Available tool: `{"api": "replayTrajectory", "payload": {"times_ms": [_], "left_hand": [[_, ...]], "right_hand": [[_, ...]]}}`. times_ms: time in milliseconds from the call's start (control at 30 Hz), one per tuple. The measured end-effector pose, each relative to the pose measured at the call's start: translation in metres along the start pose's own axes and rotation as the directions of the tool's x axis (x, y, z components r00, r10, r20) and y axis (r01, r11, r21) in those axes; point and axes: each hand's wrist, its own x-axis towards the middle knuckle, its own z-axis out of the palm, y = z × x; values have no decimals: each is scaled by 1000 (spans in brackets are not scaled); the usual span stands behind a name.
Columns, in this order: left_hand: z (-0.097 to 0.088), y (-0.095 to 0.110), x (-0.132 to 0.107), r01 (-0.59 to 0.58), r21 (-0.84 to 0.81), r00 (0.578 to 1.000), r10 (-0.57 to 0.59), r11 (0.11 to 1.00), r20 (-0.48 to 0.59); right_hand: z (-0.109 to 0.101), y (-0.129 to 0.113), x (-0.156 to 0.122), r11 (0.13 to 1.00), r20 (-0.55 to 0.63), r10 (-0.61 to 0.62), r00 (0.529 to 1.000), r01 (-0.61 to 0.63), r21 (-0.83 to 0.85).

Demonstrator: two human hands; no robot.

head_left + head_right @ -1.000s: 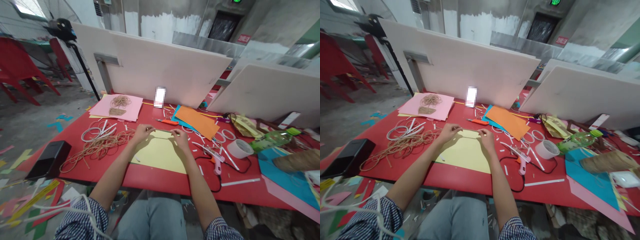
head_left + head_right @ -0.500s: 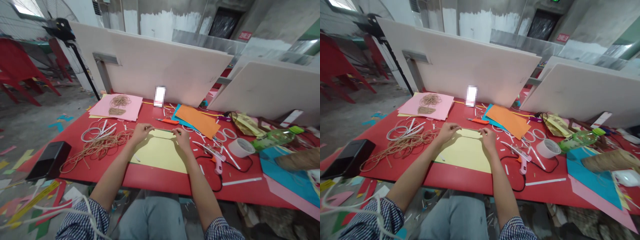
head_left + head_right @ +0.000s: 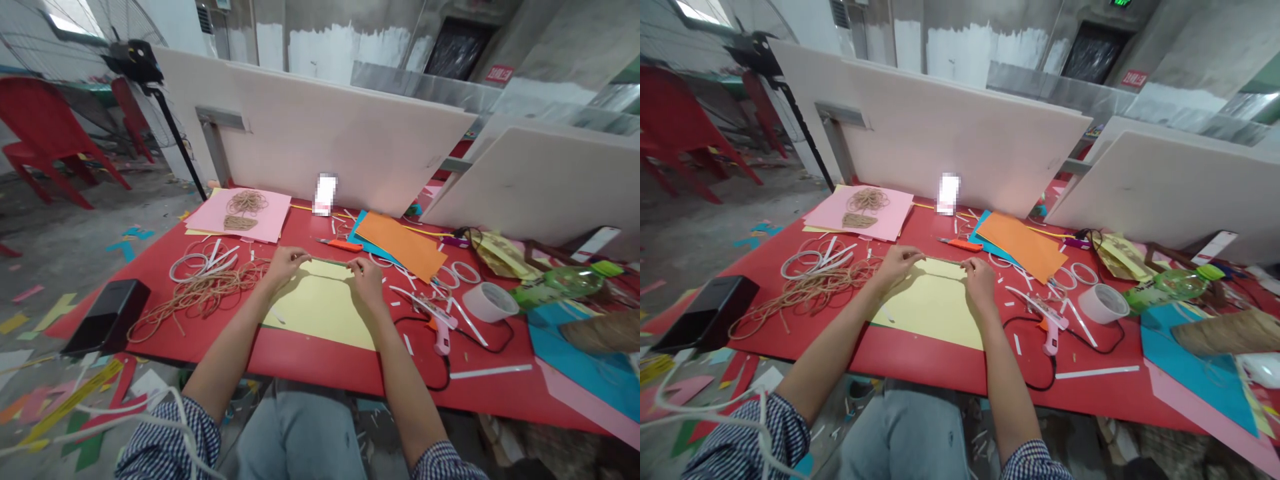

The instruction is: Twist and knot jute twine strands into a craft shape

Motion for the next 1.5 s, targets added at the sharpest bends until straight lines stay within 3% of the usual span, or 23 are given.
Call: {"api": "replayTrajectory", "payload": {"times_ms": [100, 200, 333, 533, 667, 767, 933, 1067, 1167, 1267, 1367, 1433, 1500], "left_hand": [[6, -1, 1, -34, 81, 998, 29, 996, 56], [11, -1, 1, -72, 123, 997, 68, 990, 34], [13, -2, 1, -100, 181, 995, 93, 978, 47], [6, -7, 5, -163, 363, 980, 108, 917, 167], [6, -10, 7, -184, 391, 975, 117, 902, 190], [10, -9, 5, -200, 393, 973, 134, 897, 188], [8, -6, -1, -155, 457, 978, 69, 876, 199], [-3, -8, -2, -73, 490, 993, 18, 869, 115], [-6, -13, 0, -10, 392, 999, -4, 920, 36], [-3, -20, 6, 64, 43, 997, -62, 997, -48], [-2, -22, 11, 106, -298, 985, -141, 949, -97], [-5, -19, 12, 101, -257, 973, -150, 961, -178], [-10, -12, 8, 136, 17, 956, -127, 991, -265]], "right_hand": [[4, 3, 0, 985, 18, 66, 998, -68, 159], [7, 8, 1, 943, 125, 88, 988, -123, 309], [9, 12, 3, 940, 144, 44, 989, -90, 329], [5, 15, 2, 996, 71, 20, 997, -26, 88], [2, 13, 0, 988, 86, -32, 996, 44, -150], [0, 11, 0, 972, 89, -35, 995, 55, -230], [-5, 14, 0, 955, 10, 76, 997, -70, -287], [-7, 18, 1, 936, -52, 164, 985, -172, -306], [-4, 22, 1, 957, -77, 190, 979, -202, -207], [3, 25, 3, 954, -44, 258, 965, -248, 168], [12, 28, 5, 761, 0, 322, 947, -259, 595], [16, 30, 5, 715, -16, 324, 946, -234, 659], [19, 31, 5, 799, -67, 284, 956, -197, 569]]}}
